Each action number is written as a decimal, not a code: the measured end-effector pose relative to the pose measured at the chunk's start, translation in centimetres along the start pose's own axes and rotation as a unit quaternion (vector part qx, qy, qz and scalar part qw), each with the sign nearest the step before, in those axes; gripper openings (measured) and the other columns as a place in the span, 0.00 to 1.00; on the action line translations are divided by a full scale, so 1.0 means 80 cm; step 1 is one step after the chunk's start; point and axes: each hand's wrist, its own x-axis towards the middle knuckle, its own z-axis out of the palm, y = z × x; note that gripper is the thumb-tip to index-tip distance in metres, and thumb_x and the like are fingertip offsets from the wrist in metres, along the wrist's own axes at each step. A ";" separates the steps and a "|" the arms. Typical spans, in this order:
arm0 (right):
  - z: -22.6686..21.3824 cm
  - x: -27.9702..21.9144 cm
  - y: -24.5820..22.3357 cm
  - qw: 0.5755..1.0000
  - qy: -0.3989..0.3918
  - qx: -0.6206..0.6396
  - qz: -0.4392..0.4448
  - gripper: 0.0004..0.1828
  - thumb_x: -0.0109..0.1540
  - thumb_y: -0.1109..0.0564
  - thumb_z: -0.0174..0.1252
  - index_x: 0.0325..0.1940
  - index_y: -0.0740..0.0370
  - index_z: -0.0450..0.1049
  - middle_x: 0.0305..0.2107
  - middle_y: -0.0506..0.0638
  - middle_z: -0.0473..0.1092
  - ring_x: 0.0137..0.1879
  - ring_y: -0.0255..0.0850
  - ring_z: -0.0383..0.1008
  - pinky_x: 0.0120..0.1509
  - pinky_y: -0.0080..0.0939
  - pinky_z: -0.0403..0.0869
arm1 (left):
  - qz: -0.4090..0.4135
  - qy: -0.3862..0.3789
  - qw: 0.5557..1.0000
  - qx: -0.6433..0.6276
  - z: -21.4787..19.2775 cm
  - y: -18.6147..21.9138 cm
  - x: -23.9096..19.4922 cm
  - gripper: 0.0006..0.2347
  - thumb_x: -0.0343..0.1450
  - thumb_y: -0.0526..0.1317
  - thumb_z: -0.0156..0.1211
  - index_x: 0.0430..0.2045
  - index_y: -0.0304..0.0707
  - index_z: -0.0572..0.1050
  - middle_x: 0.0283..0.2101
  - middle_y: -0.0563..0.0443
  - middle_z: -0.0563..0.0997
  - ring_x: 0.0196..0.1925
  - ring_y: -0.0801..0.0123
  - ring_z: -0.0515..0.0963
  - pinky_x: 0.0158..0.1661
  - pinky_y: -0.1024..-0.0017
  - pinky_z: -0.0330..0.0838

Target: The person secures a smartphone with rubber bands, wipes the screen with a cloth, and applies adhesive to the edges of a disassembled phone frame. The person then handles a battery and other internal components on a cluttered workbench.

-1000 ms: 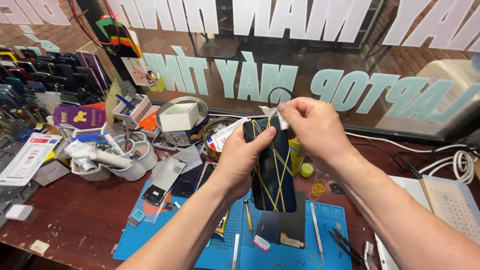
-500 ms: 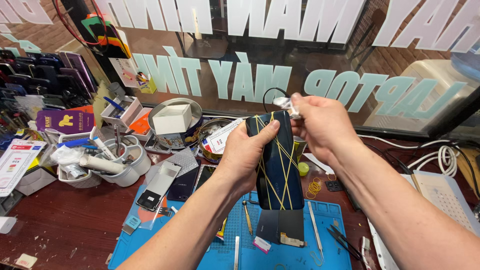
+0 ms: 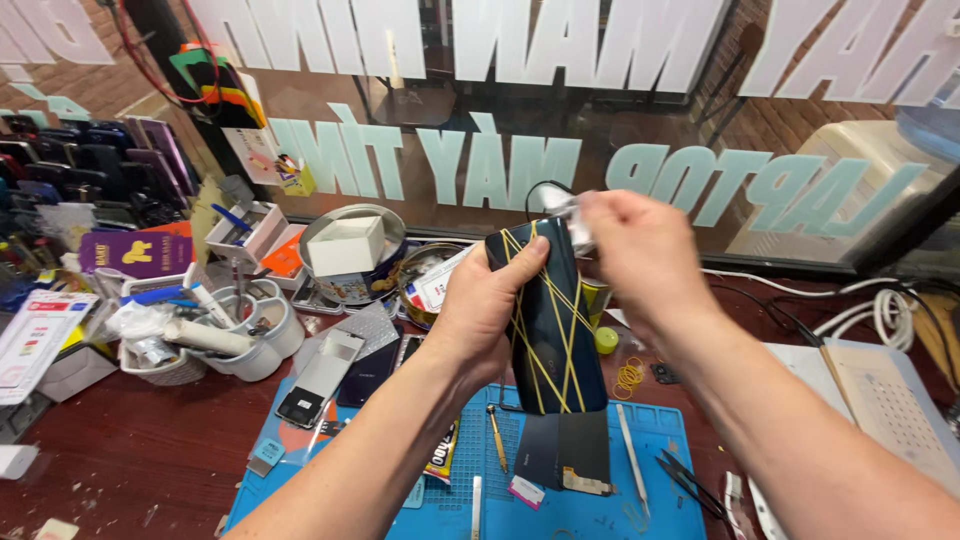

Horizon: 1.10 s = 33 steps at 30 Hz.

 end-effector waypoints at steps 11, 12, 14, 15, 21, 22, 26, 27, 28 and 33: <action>0.002 -0.001 -0.001 0.999 0.001 -0.019 0.030 0.19 0.69 0.48 0.54 0.39 0.67 0.79 0.28 0.51 0.79 0.30 0.34 0.76 0.34 0.41 0.73 | -0.075 -0.057 0.990 -0.104 -0.007 -0.007 0.002 0.12 0.74 0.44 0.60 0.42 0.33 0.76 0.38 0.46 0.84 0.37 0.65 0.85 0.40 0.66 0.82; -0.002 -0.010 0.000 0.996 -0.007 -0.090 -0.025 0.17 0.68 0.49 0.55 0.39 0.65 0.80 0.27 0.49 0.79 0.30 0.33 0.76 0.34 0.39 0.73 | -0.069 -0.059 0.991 -0.100 -0.006 -0.011 0.005 0.11 0.75 0.44 0.61 0.41 0.33 0.76 0.37 0.45 0.83 0.37 0.64 0.84 0.40 0.64 0.82; 0.004 -0.024 0.004 0.963 -0.030 -0.229 -0.136 0.14 0.66 0.49 0.57 0.40 0.62 0.81 0.23 0.46 0.79 0.29 0.31 0.76 0.34 0.36 0.74 | -0.046 -0.028 0.995 -0.082 -0.004 -0.015 0.009 0.11 0.76 0.43 0.60 0.44 0.33 0.76 0.40 0.47 0.83 0.39 0.65 0.84 0.41 0.65 0.81; 0.005 -0.025 0.003 0.955 -0.024 -0.264 -0.132 0.15 0.66 0.49 0.57 0.40 0.62 0.82 0.23 0.47 0.78 0.28 0.31 0.76 0.34 0.36 0.73 | -0.032 -0.010 0.997 -0.073 -0.006 -0.013 0.009 0.11 0.76 0.43 0.60 0.45 0.34 0.77 0.41 0.47 0.83 0.41 0.66 0.83 0.42 0.66 0.81; -0.009 -0.008 -0.006 0.987 -0.064 -0.145 0.038 0.19 0.68 0.48 0.52 0.37 0.64 0.81 0.23 0.48 0.76 0.27 0.36 0.72 0.33 0.43 0.72 | -0.114 -0.027 0.980 -0.159 -0.007 0.000 0.014 0.12 0.73 0.47 0.55 0.38 0.37 0.75 0.37 0.43 0.84 0.39 0.61 0.86 0.42 0.60 0.83; -0.012 -0.009 -0.006 0.992 -0.064 -0.076 0.076 0.19 0.68 0.48 0.51 0.38 0.63 0.81 0.24 0.47 0.77 0.28 0.35 0.73 0.34 0.42 0.72 | -0.107 -0.016 0.983 -0.151 -0.009 0.002 0.016 0.12 0.73 0.46 0.55 0.38 0.36 0.75 0.36 0.44 0.83 0.39 0.61 0.86 0.42 0.59 0.84; -0.017 -0.026 0.007 0.962 -0.072 -0.256 -0.053 0.19 0.68 0.48 0.52 0.36 0.65 0.79 0.19 0.48 0.75 0.28 0.34 0.71 0.33 0.41 0.72 | -0.032 0.027 0.995 -0.096 -0.011 -0.014 0.028 0.09 0.75 0.42 0.60 0.39 0.34 0.75 0.37 0.47 0.82 0.38 0.64 0.84 0.41 0.61 0.82; -0.012 -0.029 0.010 0.941 -0.077 -0.318 -0.084 0.19 0.68 0.48 0.53 0.35 0.65 0.79 0.19 0.50 0.75 0.27 0.33 0.70 0.35 0.41 0.71 | 0.004 0.042 0.996 -0.073 -0.016 -0.015 0.029 0.08 0.76 0.41 0.61 0.40 0.35 0.76 0.38 0.48 0.82 0.37 0.66 0.83 0.40 0.63 0.81; -0.011 -0.031 0.011 0.915 -0.076 -0.381 -0.113 0.20 0.69 0.47 0.53 0.34 0.64 0.80 0.19 0.52 0.75 0.27 0.33 0.70 0.36 0.41 0.70 | 0.002 0.043 0.996 -0.081 -0.021 -0.015 0.033 0.08 0.75 0.41 0.61 0.39 0.35 0.76 0.37 0.48 0.81 0.36 0.66 0.82 0.39 0.63 0.81; -0.025 -0.018 0.005 0.958 -0.165 -0.229 0.046 0.22 0.68 0.47 0.51 0.30 0.66 0.78 0.20 0.48 0.75 0.26 0.32 0.72 0.32 0.39 0.73 | -0.087 0.055 0.980 -0.168 -0.041 -0.008 0.046 0.10 0.74 0.45 0.60 0.36 0.35 0.76 0.33 0.48 0.81 0.34 0.65 0.83 0.38 0.64 0.83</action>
